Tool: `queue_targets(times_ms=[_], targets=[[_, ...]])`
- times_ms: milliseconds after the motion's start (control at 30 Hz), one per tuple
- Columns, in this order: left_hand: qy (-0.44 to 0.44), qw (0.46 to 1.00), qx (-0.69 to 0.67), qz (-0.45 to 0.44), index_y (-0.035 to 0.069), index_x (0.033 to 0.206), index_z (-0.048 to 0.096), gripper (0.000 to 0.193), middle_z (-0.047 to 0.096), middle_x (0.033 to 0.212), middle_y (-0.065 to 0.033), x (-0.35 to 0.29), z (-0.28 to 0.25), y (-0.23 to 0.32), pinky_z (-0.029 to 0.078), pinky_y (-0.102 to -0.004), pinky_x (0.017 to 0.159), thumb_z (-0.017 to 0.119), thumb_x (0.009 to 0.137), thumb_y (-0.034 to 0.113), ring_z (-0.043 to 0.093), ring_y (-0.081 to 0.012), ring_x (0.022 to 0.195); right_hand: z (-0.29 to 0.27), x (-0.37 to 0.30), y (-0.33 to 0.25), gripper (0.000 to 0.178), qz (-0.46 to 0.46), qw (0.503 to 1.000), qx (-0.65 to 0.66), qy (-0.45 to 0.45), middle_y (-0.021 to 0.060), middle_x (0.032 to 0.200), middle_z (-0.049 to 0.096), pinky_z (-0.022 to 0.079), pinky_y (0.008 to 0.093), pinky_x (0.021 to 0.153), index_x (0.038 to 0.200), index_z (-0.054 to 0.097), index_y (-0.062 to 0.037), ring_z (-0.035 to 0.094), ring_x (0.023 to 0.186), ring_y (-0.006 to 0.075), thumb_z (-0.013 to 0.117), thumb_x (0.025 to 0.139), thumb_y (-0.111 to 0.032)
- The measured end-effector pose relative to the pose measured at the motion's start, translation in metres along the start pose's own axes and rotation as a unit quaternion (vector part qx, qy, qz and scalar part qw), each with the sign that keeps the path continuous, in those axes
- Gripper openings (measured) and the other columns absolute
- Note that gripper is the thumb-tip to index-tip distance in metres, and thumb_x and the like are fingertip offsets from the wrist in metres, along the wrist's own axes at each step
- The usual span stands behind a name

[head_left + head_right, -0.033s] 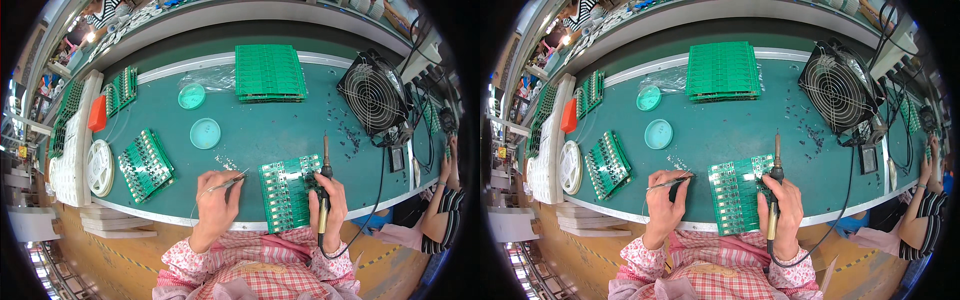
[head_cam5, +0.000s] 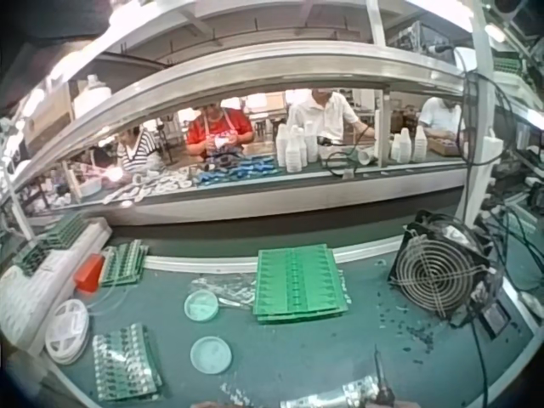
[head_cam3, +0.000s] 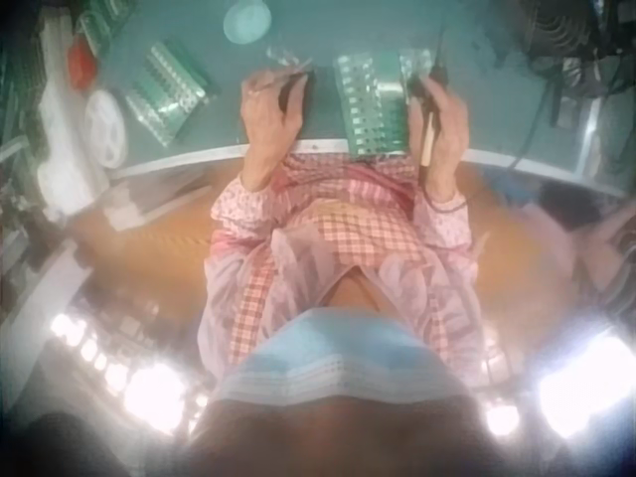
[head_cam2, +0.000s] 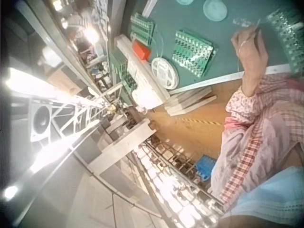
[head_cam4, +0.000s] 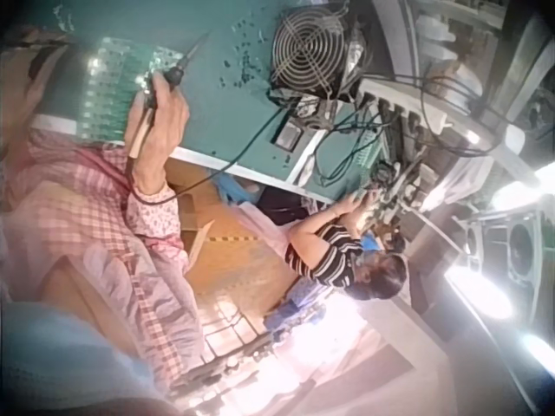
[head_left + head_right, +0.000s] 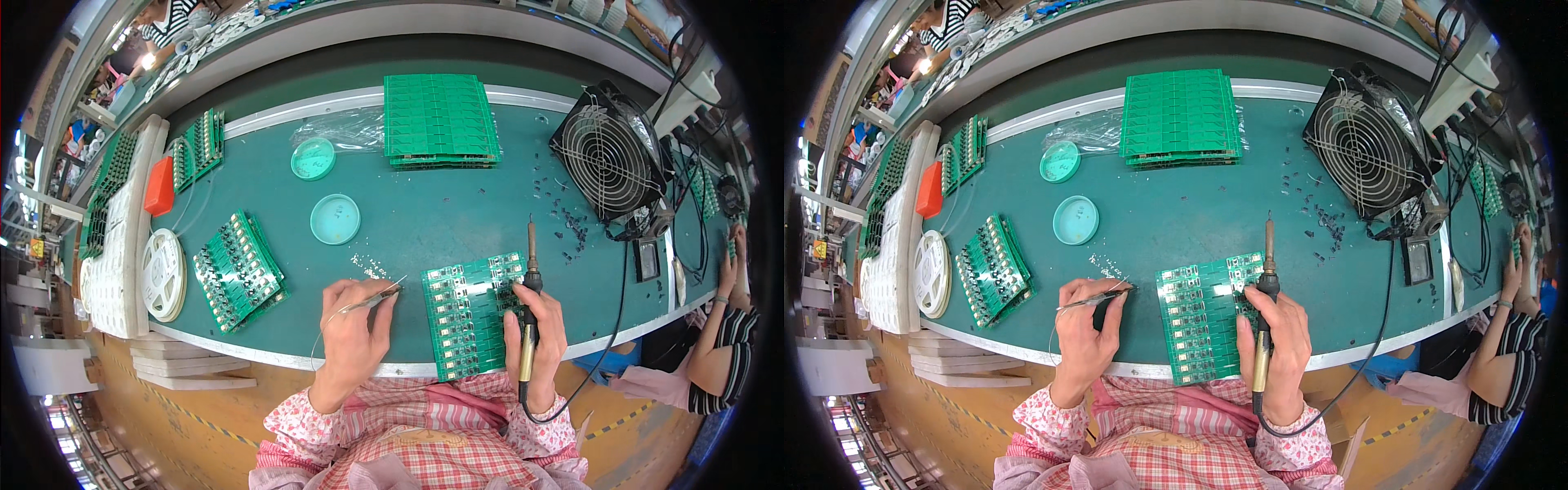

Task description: The person solders electronic components onto a circuit board panel using a soldering iron, places the panel onto a stack, and solders components onto another circuit board panel.

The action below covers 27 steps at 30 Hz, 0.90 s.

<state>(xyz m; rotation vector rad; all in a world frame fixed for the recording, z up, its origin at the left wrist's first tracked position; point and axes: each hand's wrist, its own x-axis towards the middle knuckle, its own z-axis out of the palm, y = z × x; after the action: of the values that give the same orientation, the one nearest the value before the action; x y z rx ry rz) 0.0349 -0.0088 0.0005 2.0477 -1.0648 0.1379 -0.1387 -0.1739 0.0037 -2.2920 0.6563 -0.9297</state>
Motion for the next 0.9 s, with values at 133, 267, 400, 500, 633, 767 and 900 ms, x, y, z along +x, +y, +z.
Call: queue_targets(times_ms=[133, 267, 400, 500, 633, 767, 900], targets=[[-0.004, 1.0, -0.01, 0.025, 0.004, 0.094, 0.07, 0.011, 0.072, 0.097, -0.0092, 0.008, 0.002, 0.012, 0.045, -0.0405, 0.087, 0.07, 0.084, 0.0, 0.064, -0.0317, 0.088, -0.017, -0.001, -0.005, 0.04, 0.017, 0.999, -0.018, 0.028, 0.0193, 0.104, 0.067, 0.051, 0.0416, 0.086, 0.117, 0.067, -0.0034, 0.064, 0.095, 0.037, 0.073, 0.078, 0.004], [0.05, 0.998, 0.041, 0.022, 0.004, 0.093, 0.07, 0.01, 0.071, 0.092, -0.0131, -0.017, -0.001, -0.011, 0.046, -0.0431, 0.086, 0.071, 0.083, 0.005, 0.063, -0.0354, 0.088, 0.003, -0.008, 0.0, 0.043, -0.046, 0.998, 0.021, 0.046, 0.0121, 0.101, 0.07, 0.054, 0.0404, 0.085, 0.119, 0.069, -0.0104, 0.066, 0.094, 0.0322, 0.078, 0.077, -0.008], [-0.02, 0.998, 0.041, -0.044, 0.002, 0.111, 0.07, 0.025, 0.069, 0.109, -0.0196, -0.034, -0.005, -0.008, 0.043, -0.0482, 0.097, 0.059, 0.096, 0.019, 0.061, -0.0386, 0.106, 0.019, -0.031, 0.007, 0.034, -0.027, 0.998, 0.014, 0.059, 0.0183, 0.105, 0.068, 0.051, 0.0439, 0.085, 0.122, 0.064, -0.0095, 0.065, 0.097, 0.0355, 0.071, 0.09, -0.015], [-0.011, 0.999, 0.038, -0.016, 0.003, 0.107, 0.07, 0.023, 0.069, 0.103, -0.0187, -0.022, -0.003, -0.013, 0.044, -0.0481, 0.095, 0.059, 0.095, 0.019, 0.06, -0.0388, 0.105, 0.017, -0.027, -0.002, 0.032, -0.045, 0.992, 0.031, 0.115, 0.0176, 0.105, 0.068, 0.052, 0.042, 0.083, 0.121, 0.065, -0.0083, 0.065, 0.095, 0.0359, 0.07, 0.089, -0.012], [0.032, 0.998, 0.046, 0.013, 0.005, 0.105, 0.07, 0.02, 0.069, 0.101, -0.018, -0.02, 0.005, -0.011, 0.044, -0.0479, 0.094, 0.06, 0.094, 0.019, 0.061, -0.0396, 0.103, 0.013, -0.028, -0.004, 0.031, -0.061, 0.986, 0.036, 0.148, 0.0174, 0.105, 0.068, 0.052, 0.0423, 0.083, 0.12, 0.065, -0.0068, 0.065, 0.096, 0.037, 0.069, 0.089, -0.01], [0.073, 0.995, 0.058, 0.039, 0.007, 0.105, 0.07, 0.021, 0.069, 0.101, -0.0176, -0.018, 0.022, -0.017, 0.046, -0.0481, 0.09, 0.061, 0.094, 0.022, 0.062, -0.0404, 0.099, 0.011, -0.028, 0.002, 0.03, -0.049, 0.987, 0.054, 0.145, 0.0184, 0.106, 0.068, 0.051, 0.044, 0.087, 0.119, 0.066, -0.0063, 0.064, 0.1, 0.0375, 0.069, 0.09, -0.011], [0.033, 0.997, 0.062, 0.005, 0.006, 0.106, 0.069, 0.023, 0.068, 0.101, -0.0194, -0.026, 0.014, -0.012, 0.047, -0.0493, 0.087, 0.061, 0.094, 0.023, 0.061, -0.0416, 0.097, 0.006, -0.032, -0.005, 0.032, -0.04, 0.987, 0.062, 0.144, 0.0182, 0.11, 0.069, 0.051, 0.0445, 0.088, 0.122, 0.065, -0.0071, 0.064, 0.1, 0.0367, 0.069, 0.09, -0.012]])
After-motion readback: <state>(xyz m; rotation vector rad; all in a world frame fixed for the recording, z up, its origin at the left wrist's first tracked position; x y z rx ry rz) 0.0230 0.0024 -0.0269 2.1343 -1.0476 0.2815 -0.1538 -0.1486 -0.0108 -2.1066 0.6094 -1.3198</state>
